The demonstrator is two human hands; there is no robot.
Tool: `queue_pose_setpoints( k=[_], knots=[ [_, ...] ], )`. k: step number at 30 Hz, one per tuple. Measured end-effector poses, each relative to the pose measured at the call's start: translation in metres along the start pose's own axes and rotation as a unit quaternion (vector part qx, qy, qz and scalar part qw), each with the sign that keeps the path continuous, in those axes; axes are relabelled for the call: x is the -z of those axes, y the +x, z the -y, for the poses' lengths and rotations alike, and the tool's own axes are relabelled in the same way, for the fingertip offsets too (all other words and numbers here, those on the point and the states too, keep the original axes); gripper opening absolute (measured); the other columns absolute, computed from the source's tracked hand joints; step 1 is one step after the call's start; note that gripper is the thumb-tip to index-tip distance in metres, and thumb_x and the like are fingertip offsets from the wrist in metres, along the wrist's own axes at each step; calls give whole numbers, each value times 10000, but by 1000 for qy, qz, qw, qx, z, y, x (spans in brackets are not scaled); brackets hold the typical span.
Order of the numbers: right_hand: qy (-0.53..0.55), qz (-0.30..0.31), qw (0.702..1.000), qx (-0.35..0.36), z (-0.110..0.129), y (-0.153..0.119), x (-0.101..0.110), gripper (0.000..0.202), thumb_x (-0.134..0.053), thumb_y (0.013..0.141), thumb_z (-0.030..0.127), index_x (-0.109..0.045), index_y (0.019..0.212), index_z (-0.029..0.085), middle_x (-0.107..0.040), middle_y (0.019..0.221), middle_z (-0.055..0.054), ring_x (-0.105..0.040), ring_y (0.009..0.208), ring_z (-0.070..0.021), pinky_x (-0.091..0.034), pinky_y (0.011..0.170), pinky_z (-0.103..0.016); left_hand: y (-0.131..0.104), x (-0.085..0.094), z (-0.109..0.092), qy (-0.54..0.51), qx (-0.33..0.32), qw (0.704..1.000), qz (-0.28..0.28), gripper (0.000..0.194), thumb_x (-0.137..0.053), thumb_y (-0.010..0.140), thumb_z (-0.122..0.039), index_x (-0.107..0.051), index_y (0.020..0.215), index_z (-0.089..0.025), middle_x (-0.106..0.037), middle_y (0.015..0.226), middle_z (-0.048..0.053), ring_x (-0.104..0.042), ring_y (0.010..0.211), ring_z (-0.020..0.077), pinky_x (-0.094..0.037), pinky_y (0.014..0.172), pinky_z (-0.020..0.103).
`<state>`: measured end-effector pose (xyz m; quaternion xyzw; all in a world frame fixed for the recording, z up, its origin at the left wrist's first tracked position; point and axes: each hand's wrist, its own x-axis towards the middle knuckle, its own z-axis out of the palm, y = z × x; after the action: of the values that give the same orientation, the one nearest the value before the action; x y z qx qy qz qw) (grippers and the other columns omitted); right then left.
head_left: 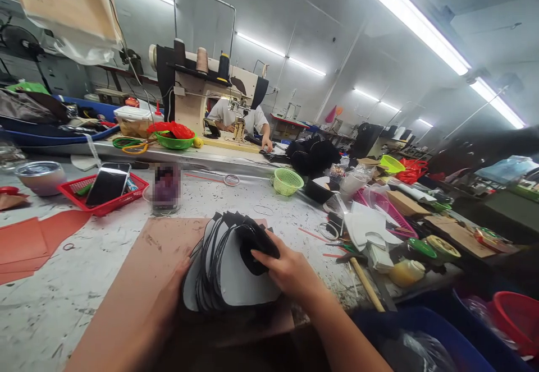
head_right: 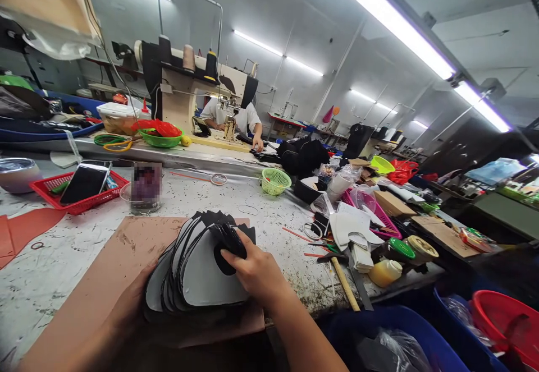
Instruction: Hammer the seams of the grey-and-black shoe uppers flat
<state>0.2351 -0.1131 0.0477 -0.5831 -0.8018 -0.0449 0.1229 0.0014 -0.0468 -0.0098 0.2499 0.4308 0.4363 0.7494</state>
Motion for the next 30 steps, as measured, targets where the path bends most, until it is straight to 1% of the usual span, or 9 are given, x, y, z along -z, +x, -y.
queue_pose_setpoints(
  k=[2, 6, 11, 13, 16, 18, 20, 26, 30],
  knots=[
    [15, 11, 1000, 22, 11, -5, -3, 410, -593, 792, 237, -596, 1202, 238, -335, 1441, -146, -564, 1096, -293, -535, 818, -382, 6, 8, -5, 84, -92, 988, -90, 507, -538, 818, -335, -436, 1305, -239, -483, 1353, 68, -418, 1261, 265, -285, 1091, 421],
    [36, 26, 998, 34, 24, -9, -10, 840, -764, 532, 589, -578, 1227, 154, -349, 1416, -215, -531, 1111, -375, -517, 849, -454, 9, 21, -18, 146, -242, 950, -134, 515, -514, 802, -352, -409, 1290, -222, -428, 1381, 99, -346, 1309, 230, -218, 1118, 406],
    [76, 21, 997, 7, 10, -5, -4, 592, -736, 676, 396, -577, 1227, 248, -352, 1435, -120, -527, 1146, -305, -497, 902, -391, -8, 28, -17, 266, -328, 902, -92, 479, -489, 810, -464, -448, 1227, -231, -467, 1337, 105, -397, 1271, 269, -299, 1077, 460],
    [69, 21, 997, 11, 5, -5, -2, 537, -661, 741, 247, -539, 1262, 283, -346, 1440, -96, -542, 1131, -280, -507, 886, -373, -15, 29, -12, 358, -357, 861, -48, 455, -466, 829, -490, -475, 1203, -233, -489, 1320, 96, -426, 1249, 274, -345, 1052, 459],
    [24, -2, 1000, 10, 7, -6, -5, 636, -535, 763, 66, -443, 1328, 343, -308, 1458, -109, -609, 1022, -258, -551, 778, -358, -21, 29, -7, 500, -442, 743, 37, 365, -475, 850, -434, -528, 1161, -252, -505, 1308, 65, -434, 1243, 261, -374, 1040, 433],
    [-1, -17, 1000, 19, 13, -8, -10, 669, -510, 770, 37, -425, 1321, 408, -288, 1469, -105, -638, 949, -247, -564, 706, -346, -21, 26, -5, 556, -502, 658, 83, 321, -480, 868, -353, -530, 1176, -278, -477, 1336, 46, -415, 1259, 243, -394, 1030, 398],
    [-17, -30, 999, 31, 17, -9, -15, 659, -516, 780, 53, -431, 1301, 447, -288, 1471, -94, -635, 952, -256, -565, 681, -345, -20, 21, -7, 579, -540, 600, 113, 317, -475, 883, -292, -518, 1197, -291, -440, 1362, 45, -390, 1277, 236, -400, 1025, 383],
    [-12, -55, 998, 38, 16, -12, -19, 595, -540, 784, 82, -489, 1264, 430, -160, 1515, -81, -649, 904, -231, -560, 629, -305, -10, 1, -27, 602, -568, 536, 165, 327, -504, 885, -318, -510, 1204, -244, -421, 1356, 101, -349, 1299, 254, -373, 1042, 429],
    [15, -68, 996, 59, 17, -12, -16, 450, -561, 785, 178, -575, 1225, 266, -187, 1504, -120, -599, 1032, -266, -549, 755, -342, 0, -15, -37, 614, -565, 523, 175, 377, -524, 867, -406, -519, 1206, -240, -411, 1378, 99, -322, 1314, 271, -343, 1058, 457]
  ],
)
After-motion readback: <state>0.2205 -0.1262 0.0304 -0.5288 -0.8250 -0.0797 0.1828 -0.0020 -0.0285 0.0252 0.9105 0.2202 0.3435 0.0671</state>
